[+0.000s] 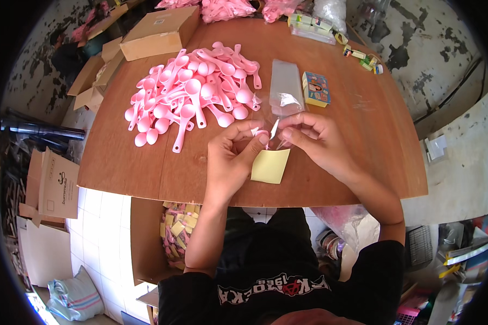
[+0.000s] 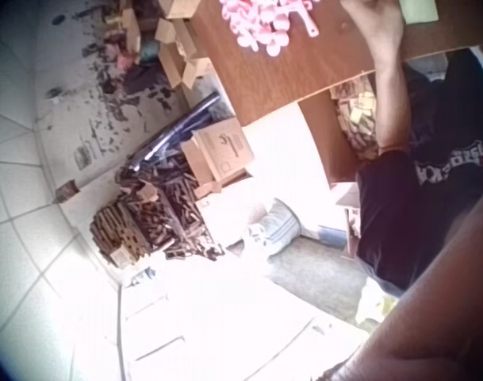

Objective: The person repeatedly picks pink plastic spoons from a pile on a table, places each spoon into a small clear plastic bag, and seals the bag. The person also handles small yellow paper slips and stacks the completed packages on the table.

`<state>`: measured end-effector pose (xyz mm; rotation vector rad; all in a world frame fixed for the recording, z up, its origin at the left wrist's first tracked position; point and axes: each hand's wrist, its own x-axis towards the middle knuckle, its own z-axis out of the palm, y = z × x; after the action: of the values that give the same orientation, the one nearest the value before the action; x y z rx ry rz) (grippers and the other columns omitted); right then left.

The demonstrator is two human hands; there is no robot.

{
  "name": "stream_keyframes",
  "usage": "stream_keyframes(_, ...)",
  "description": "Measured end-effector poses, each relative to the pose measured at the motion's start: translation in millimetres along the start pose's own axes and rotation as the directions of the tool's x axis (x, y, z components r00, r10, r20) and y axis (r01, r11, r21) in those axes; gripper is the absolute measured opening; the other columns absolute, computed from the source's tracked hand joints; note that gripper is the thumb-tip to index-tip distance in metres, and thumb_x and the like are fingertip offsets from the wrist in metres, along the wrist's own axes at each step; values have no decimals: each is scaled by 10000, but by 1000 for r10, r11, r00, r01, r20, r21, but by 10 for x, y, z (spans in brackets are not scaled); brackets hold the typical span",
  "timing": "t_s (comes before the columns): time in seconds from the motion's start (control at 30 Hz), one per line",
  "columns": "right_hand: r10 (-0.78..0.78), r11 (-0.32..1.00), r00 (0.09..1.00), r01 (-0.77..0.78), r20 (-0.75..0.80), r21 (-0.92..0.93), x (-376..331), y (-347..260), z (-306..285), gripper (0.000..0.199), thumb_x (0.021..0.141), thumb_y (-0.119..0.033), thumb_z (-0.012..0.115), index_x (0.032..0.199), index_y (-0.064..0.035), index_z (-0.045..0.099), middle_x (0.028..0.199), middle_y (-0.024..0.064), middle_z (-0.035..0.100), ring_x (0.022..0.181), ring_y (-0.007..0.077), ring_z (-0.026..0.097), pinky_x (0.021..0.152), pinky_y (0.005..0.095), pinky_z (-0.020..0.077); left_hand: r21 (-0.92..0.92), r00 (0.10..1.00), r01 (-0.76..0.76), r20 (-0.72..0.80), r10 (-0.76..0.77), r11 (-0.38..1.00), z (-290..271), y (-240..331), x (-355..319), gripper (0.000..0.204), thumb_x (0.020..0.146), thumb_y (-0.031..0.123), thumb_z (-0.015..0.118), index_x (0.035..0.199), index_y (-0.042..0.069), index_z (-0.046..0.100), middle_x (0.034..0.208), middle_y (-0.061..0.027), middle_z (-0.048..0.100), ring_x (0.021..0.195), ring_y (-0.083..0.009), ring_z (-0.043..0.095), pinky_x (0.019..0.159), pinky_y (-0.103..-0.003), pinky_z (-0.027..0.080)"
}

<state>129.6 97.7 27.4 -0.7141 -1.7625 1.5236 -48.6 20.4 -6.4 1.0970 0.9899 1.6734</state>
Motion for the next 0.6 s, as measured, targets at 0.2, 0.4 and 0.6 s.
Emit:
stream_keyframes(0.2,-42,997,997,37,-65,-68,-35,151,-24,200,935,-53,654,1099,62,656,1021,81,689,909,111,661,790,253,548,-5,1000,10,-17,-10,1000,-72,-51,1,204,949,61,636,1135,-22,643,1020,-82,715,878,-102,663,753,-242,533)
stream_keyframes(0.4,-48,999,994,50,-95,19,-55,222,-44,193,931,-38,654,1094,63,657,1027,91,691,919,121,661,813,264,565,-39,1000,-15,-6,15,999,-55,-61,6,197,944,51,637,1128,-14,658,1091,-88,715,940,-97,653,807,-244,529)
stream_keyframes(0.6,-84,995,995,86,-54,44,-88,208,-75,148,930,0,634,1051,76,673,1048,102,689,932,139,674,802,265,577,34,1000,17,-20,-16,999,-81,-65,-38,180,932,18,638,1104,-22,674,1037,-95,722,891,-106,665,796,-249,536)
